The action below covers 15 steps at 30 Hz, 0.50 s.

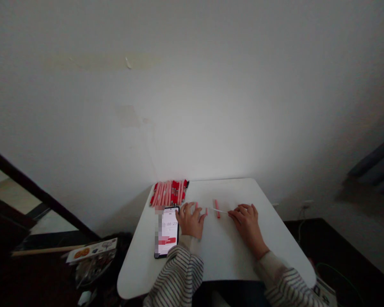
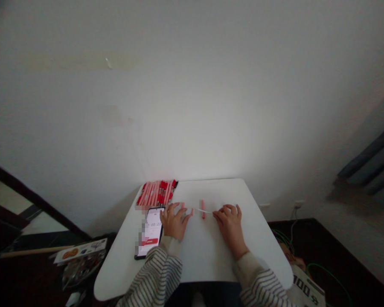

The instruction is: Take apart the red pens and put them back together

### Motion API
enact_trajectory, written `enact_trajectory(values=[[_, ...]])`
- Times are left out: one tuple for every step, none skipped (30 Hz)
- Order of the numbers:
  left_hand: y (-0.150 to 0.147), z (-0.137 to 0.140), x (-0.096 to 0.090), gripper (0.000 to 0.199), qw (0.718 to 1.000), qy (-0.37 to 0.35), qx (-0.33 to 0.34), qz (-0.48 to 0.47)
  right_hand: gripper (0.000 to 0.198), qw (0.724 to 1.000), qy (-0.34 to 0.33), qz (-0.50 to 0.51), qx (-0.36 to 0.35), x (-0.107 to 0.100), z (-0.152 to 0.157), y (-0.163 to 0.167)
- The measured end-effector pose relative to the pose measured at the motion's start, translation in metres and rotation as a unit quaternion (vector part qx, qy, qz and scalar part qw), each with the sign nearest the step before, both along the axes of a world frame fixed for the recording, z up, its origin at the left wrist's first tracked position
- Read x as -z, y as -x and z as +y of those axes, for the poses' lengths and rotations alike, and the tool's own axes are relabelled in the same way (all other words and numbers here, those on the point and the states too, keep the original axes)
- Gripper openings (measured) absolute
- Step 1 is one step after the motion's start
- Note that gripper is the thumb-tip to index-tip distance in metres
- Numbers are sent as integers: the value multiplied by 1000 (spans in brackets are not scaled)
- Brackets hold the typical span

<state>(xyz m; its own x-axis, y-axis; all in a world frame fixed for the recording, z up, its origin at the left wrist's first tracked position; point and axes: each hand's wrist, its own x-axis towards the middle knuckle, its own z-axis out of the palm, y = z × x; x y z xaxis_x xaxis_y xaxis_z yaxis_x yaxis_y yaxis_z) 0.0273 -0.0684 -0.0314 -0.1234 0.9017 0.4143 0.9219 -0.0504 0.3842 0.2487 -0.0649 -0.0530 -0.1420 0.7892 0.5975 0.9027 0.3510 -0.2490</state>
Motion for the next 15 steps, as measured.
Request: enact_trajectory(values=[[0,0,0,21,1000,-2,15,-5,20,1000,0,-3,-3,-1,0,0],[1,0,-1,21,1000,-5,29,-8,19,1000,0,-6,-7,-1,-1,1],[1,-1,-1,21,999,-7,40,-10,18,1000,0,-9,-11,-2,-1,1],[0,-1,-2,21,999,-9,50,-12,18,1000,0,-11,-15,-3,-2,2],[0,-2,-3,20,998,-11,57,-12,17,1000,0,-13,-19,-4,-2,2],[0,-2,-4,20,998,-12,62,-11,17,1000,0,-15,-22,-5,-3,3],[-1,-3,-5,19,998,-13,64,-10,16,1000,0,-18,-25,-6,-3,3],[-1,-3,-6,17,998,-12,65,-9,16,999,0,-20,-28,-6,-3,3],[-1,-3,-6,15,998,-11,64,-7,16,999,0,-22,-31,-7,-4,4],[-2,-4,-7,14,998,-8,65,-4,16,999,0,-24,-33,-7,-4,4],[-2,-4,-6,13,998,-5,66,-1,17,999,-1,-25,-33,-7,-4,4],[-2,-4,-6,13,998,-1,68,1,17,999,-1,-24,-33,-8,-4,4],[-2,-3,-5,14,997,2,73,2,16,999,-2,-22,-32,-8,-4,4],[-2,-3,-4,15,997,5,78,2,16,999,-2,-19,-31,-8,-5,4],[-2,-3,-3,15,997,6,83,2,16,999,-3,-17,-32,-8,-5,4]])
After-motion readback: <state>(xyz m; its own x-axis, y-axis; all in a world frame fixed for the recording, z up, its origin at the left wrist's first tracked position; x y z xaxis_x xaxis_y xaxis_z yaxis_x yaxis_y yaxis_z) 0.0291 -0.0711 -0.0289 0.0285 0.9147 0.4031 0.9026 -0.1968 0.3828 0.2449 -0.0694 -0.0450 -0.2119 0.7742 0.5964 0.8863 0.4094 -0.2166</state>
